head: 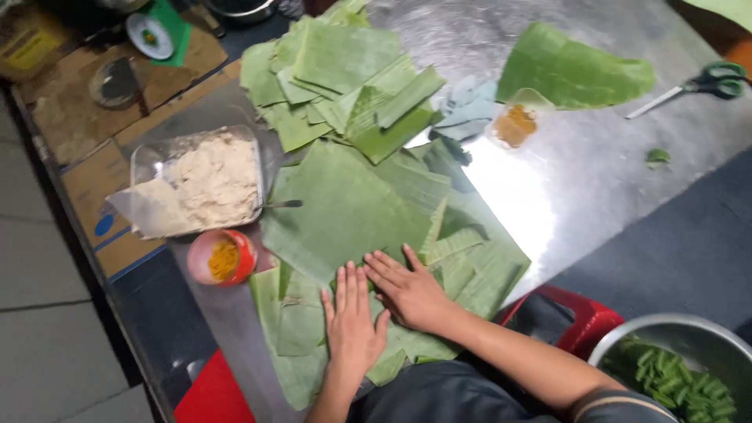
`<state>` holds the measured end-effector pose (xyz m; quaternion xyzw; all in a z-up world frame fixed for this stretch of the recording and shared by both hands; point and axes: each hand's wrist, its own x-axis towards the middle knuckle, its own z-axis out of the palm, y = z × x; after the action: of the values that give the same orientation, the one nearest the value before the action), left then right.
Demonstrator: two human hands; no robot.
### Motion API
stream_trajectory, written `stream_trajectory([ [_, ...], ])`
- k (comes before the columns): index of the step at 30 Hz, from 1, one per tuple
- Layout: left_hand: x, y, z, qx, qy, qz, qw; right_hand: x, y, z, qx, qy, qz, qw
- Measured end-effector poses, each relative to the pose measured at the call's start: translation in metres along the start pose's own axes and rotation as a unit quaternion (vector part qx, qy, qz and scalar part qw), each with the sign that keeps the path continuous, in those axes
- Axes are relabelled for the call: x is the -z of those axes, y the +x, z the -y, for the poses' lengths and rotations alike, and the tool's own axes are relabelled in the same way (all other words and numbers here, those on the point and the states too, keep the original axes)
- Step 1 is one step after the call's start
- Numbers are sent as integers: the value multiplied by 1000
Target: Wrapping meat filling into banana leaves to create food packets.
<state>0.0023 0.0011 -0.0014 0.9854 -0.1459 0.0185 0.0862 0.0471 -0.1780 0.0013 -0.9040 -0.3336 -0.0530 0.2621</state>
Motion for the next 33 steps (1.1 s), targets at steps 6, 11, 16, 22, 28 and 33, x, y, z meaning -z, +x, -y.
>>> stream_trajectory([
  [6,3,-1,-1,2,24,5,1000,6,3,4,-4,-12,16,1000],
  [11,9,3,4,13,-81,40,996,3,5,-5,0,-16,57,998],
  [16,30,11,21,44,-253,122,959,8,18,-17,11,-16,30,999],
  [22,-9,13,37,3,-140,-131,981,26,29,-17,84,49,16,995],
  [28,33,3,16,112,-507,-70,852,16,5,-16,-93,421,-43,901],
  [33,17,-6,-5,190,-767,-37,612,13,2,-3,-254,532,-57,805],
])
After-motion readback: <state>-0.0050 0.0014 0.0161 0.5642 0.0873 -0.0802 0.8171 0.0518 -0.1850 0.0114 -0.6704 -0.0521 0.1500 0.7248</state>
